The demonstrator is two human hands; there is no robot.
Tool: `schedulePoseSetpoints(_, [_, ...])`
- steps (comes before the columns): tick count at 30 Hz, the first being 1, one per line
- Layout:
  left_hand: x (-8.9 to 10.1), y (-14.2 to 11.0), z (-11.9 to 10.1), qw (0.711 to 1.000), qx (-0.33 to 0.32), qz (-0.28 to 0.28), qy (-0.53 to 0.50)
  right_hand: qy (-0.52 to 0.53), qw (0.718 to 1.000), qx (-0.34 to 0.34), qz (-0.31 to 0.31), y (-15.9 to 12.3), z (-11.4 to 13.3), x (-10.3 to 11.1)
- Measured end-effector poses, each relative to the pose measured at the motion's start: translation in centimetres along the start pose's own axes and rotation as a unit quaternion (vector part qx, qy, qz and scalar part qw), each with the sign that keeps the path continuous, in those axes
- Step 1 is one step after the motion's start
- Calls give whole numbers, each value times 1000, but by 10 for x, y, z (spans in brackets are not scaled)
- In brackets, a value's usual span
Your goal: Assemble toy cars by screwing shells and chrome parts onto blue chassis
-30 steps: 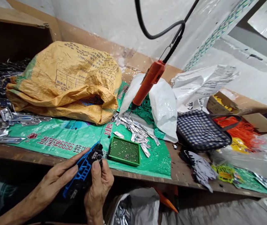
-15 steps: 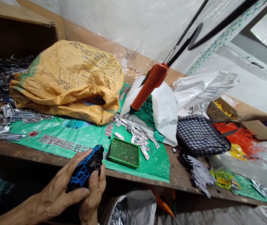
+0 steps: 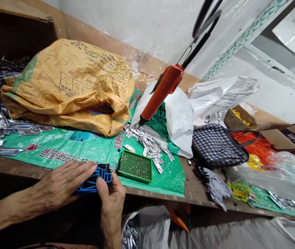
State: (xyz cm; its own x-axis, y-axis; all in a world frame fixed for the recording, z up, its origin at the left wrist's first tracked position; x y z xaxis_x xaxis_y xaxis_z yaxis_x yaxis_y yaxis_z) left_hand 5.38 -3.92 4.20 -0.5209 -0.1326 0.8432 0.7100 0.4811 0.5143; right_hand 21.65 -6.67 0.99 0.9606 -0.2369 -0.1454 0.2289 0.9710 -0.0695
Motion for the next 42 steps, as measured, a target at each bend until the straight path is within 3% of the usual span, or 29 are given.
schedulePoseSetpoints(6, [-2, 0, 6, 1000, -21, 17, 13, -10, 1000, -7, -27, -4, -5, -3])
schedulePoseSetpoints(13, [2, 8, 12, 999, -25, 9, -24, 68, 994, -47, -65, 5, -8, -12])
schedulePoseSetpoints(20, [2, 11, 14, 995, -10, 85, -53, 58, 996, -67, -24, 6, -2, -15])
schedulePoseSetpoints(24, [1, 11, 13, 994, -8, 102, -35, 82, 994, -71, -32, 6, 0, -17])
schedulePoseSetpoints(34, [-2, 14, 20, 997, 5, 33, -64, 125, 988, -68, -54, 11, -1, -26])
schedulePoseSetpoints(38, [2, 19, 38, 997, 2, 0, -75, 49, 996, -37, -57, 17, 5, -27])
schedulePoseSetpoints(42, [-5, 26, 67, 998, 23, 8, -58, -32, 993, 3, -112, 19, 14, -9])
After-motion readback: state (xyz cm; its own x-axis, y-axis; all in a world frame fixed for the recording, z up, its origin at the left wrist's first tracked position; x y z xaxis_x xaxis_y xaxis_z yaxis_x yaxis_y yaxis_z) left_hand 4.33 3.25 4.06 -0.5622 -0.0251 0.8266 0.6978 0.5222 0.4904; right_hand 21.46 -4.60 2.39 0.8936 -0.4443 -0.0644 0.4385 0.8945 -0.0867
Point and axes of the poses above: each hand's wrist, its own y-axis towards the middle knuckle, its own x-axis out of the back of the hand, z = x × y, the point moved 5 cm from there along y, towards the middle knuckle, and after that the axes turned 6 degrees about -y, right-handed, at the moved point
